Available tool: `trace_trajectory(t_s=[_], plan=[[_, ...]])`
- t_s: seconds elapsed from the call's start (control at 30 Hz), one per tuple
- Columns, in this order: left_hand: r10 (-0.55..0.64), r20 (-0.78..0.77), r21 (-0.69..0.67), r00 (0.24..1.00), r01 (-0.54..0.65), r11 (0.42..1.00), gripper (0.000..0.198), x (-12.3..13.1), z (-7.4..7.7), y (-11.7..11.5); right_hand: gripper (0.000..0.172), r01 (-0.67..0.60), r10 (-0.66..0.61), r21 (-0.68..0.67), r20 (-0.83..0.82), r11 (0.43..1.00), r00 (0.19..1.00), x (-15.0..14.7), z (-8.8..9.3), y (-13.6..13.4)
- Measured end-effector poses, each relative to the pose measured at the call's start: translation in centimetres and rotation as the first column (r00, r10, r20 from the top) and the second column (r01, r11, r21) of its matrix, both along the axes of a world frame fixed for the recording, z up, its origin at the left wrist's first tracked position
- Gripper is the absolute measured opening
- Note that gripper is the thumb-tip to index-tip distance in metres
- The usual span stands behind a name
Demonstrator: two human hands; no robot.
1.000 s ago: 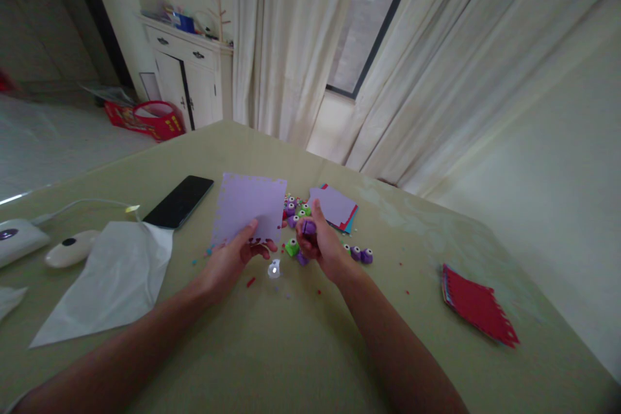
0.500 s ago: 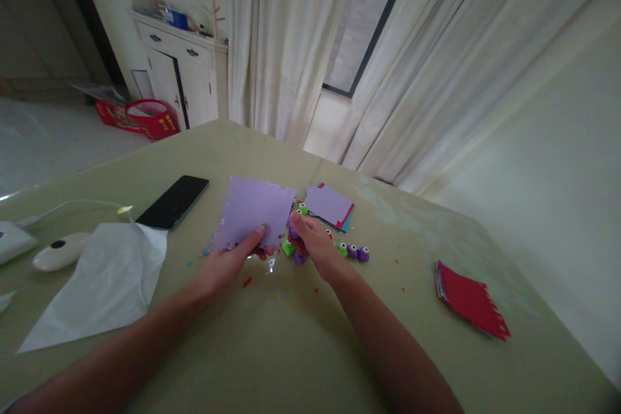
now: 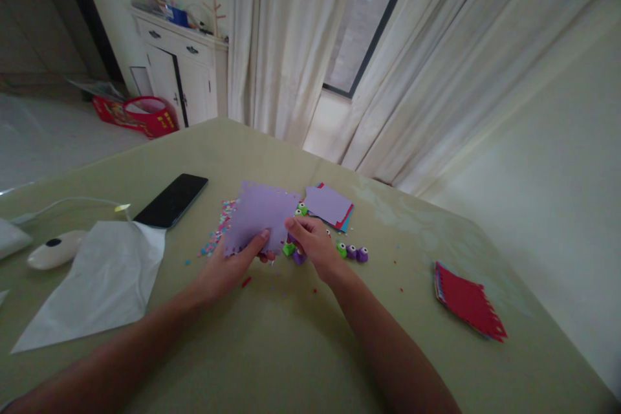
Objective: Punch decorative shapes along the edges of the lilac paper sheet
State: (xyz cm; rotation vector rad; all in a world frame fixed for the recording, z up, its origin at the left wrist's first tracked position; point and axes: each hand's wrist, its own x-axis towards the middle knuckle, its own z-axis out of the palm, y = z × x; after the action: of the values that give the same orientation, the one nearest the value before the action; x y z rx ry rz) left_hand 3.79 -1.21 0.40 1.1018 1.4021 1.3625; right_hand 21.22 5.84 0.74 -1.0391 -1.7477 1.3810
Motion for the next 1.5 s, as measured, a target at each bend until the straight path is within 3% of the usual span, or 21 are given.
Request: trace_trajectory(t_s=[0.23,0.5,0.83,1.13,1.5], plan=[[-0.063,-0.037,0.044,0.997,0.064,0.997,0.029,0.3,-1.1,-0.7,0.065,0.047,-0.056,-0.094,-0.097,0.994,0.994,-0.3,-0.4,-0.3],[-0.076,-0.071,0.068,0.995,0.081,0.994,0.022,0.3,-1.7,-0.7,0.069,0.068,-0.134,-0.303,-0.202,0.951,0.970,-1.1,-1.3,-0.3],[-0.119,-0.053,0.099,0.991,0.124,0.987,0.019,0.5,-2.3,-0.7,0.069,0.096,-0.131,-0.276,-0.114,0.957,0.985,-1.1,-1.2,-0.7],[-0.051,-0.017,0.074,0.999,0.052,0.996,0.026,0.4,-1.5,-0.3,0.061,-0.077,-0.055,-0.400,-0.310,0.913,0.949,-1.4,-0.2,-1.2],[-0.057,-0.066,0.068,0.996,0.061,0.996,0.027,0.1,-2.1,-0.2,0.058,-0.016,-0.089,-0.361,-0.271,0.932,0.958,-1.4,-1.1,-1.0]])
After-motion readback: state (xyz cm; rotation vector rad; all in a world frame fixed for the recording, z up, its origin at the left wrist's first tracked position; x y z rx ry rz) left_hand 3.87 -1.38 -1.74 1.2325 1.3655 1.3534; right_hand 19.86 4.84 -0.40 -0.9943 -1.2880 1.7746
